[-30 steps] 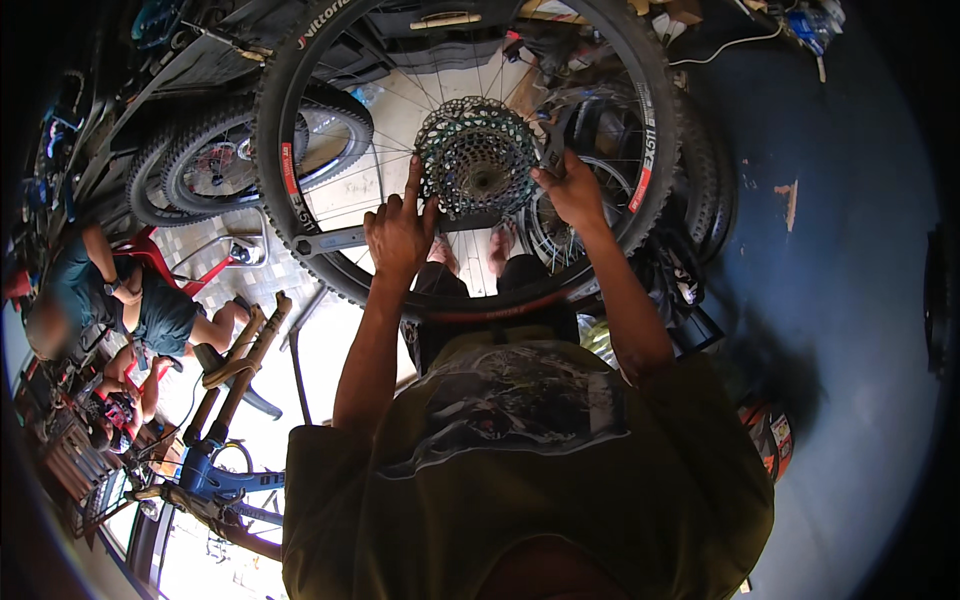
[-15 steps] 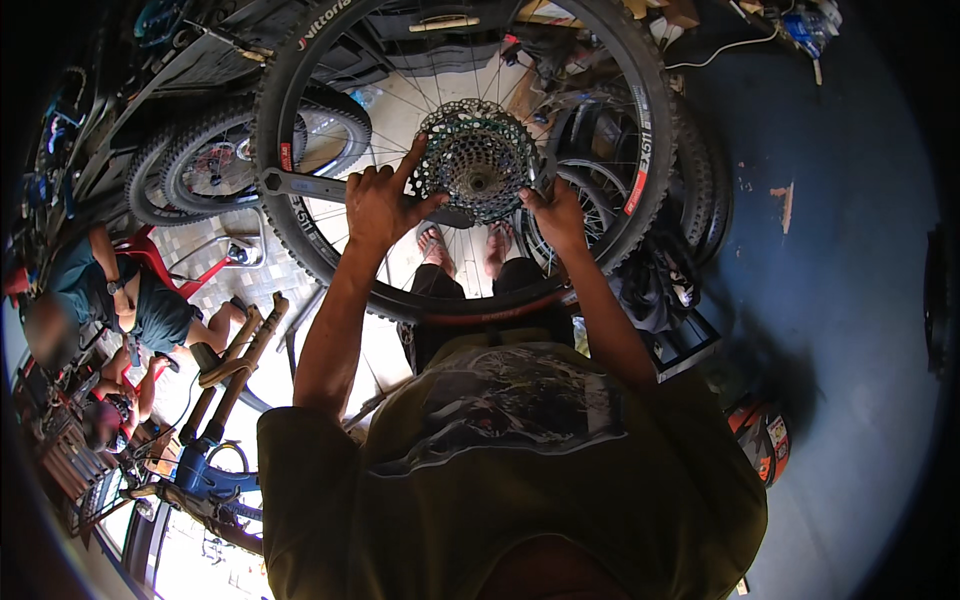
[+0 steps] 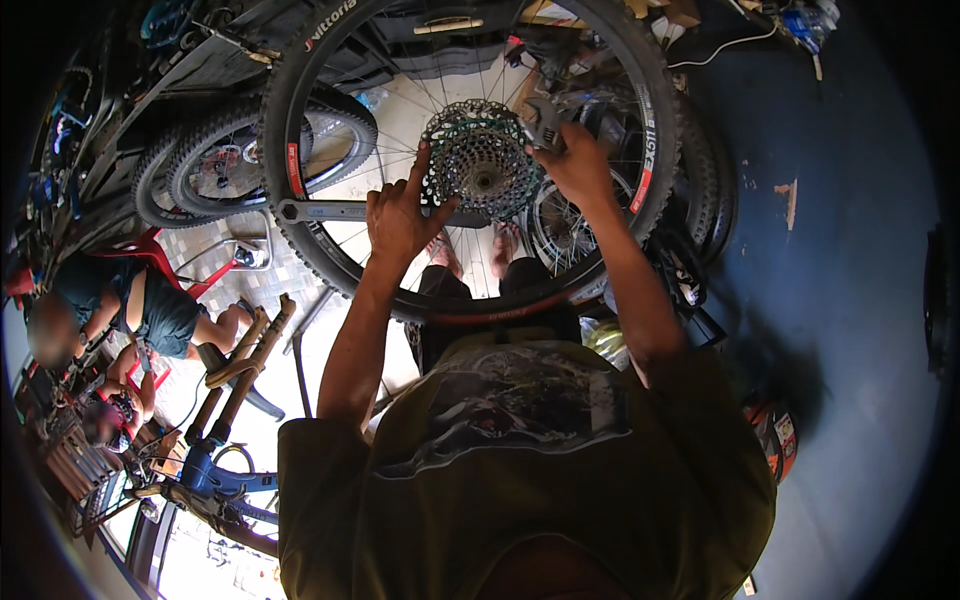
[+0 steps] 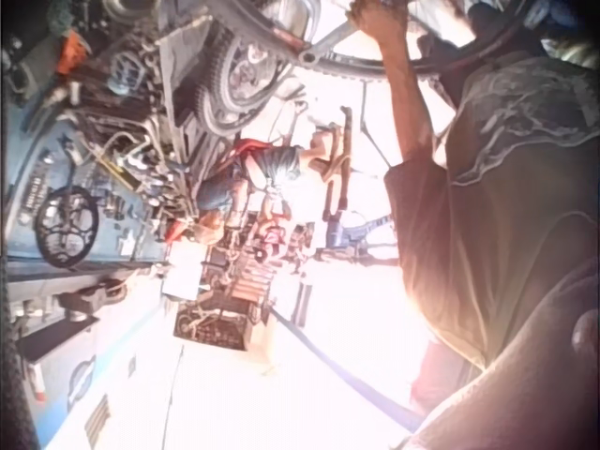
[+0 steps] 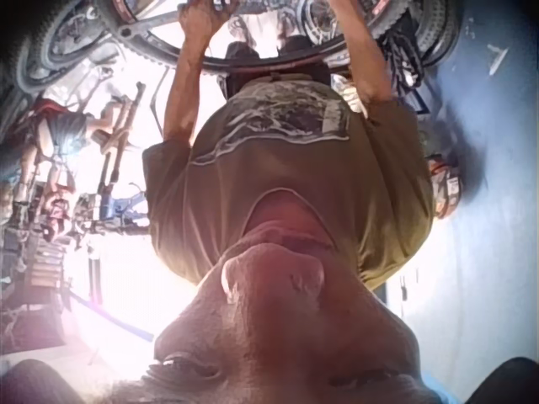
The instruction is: The person works on a bicycle wheel's cassette, using a chain whip and adjustable wrench to loosen and remove the lockring. The person then removes the cassette from the wheel hub and places it on the workbench.
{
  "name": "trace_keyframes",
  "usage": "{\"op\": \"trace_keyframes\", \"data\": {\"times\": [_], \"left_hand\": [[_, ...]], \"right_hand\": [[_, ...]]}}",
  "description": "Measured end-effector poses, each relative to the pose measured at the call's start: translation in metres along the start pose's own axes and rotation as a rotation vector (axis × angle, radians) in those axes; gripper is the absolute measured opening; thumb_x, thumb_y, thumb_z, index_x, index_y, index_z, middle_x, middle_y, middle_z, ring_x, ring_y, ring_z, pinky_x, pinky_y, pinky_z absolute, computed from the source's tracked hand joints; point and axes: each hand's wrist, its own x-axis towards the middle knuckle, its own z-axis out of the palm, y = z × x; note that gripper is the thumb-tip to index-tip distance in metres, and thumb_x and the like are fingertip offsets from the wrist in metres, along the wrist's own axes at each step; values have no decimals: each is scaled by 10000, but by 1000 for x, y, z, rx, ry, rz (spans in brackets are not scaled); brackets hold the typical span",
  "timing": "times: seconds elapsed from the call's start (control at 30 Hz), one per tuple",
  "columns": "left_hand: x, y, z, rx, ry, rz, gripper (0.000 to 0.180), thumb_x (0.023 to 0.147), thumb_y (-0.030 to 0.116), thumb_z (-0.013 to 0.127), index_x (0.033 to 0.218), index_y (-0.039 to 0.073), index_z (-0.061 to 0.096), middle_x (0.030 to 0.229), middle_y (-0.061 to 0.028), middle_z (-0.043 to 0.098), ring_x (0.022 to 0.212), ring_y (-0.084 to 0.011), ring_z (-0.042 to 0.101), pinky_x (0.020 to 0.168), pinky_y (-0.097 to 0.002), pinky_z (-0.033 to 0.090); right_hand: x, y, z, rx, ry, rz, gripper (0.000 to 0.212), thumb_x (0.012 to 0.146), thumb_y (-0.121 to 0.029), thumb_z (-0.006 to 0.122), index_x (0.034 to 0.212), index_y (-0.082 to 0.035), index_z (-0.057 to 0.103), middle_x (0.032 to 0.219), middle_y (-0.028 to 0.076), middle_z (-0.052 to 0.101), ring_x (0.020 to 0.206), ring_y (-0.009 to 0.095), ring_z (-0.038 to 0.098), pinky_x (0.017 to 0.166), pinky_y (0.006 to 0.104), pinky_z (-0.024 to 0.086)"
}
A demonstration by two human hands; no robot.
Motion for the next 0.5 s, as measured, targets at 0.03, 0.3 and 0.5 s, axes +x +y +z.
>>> {"op": "trace_keyframes", "data": {"times": [0.03,0.3,0.5], "left_hand": [[-1,0,1,-2,-4,-4,1003,813,554,800,1637,208,345,723,-91,652,680,-275,658,788,-427,444],[-2,-1,9,-42,36,5,1028,817,594,780,1639,175,327,764,-119,665,718,-314,665,787,-450,437],[-4,6,9,-56,-33,-60,1150,759,732,756,1639,138,311,807,-119,671,736,-307,665,779,-448,422]], "right_hand": [[4,-5,-1,-15,-26,12,480,814,-262,860,1163,-31,626,1034,202,702,986,410,694,809,493,526],[24,-6,0,-54,-153,136,479,819,-318,867,1141,-51,634,1063,206,731,1040,392,707,837,482,530],[39,4,-2,-2,-296,181,511,841,-323,852,1236,-62,659,1083,201,734,1045,360,721,853,474,528]]}}
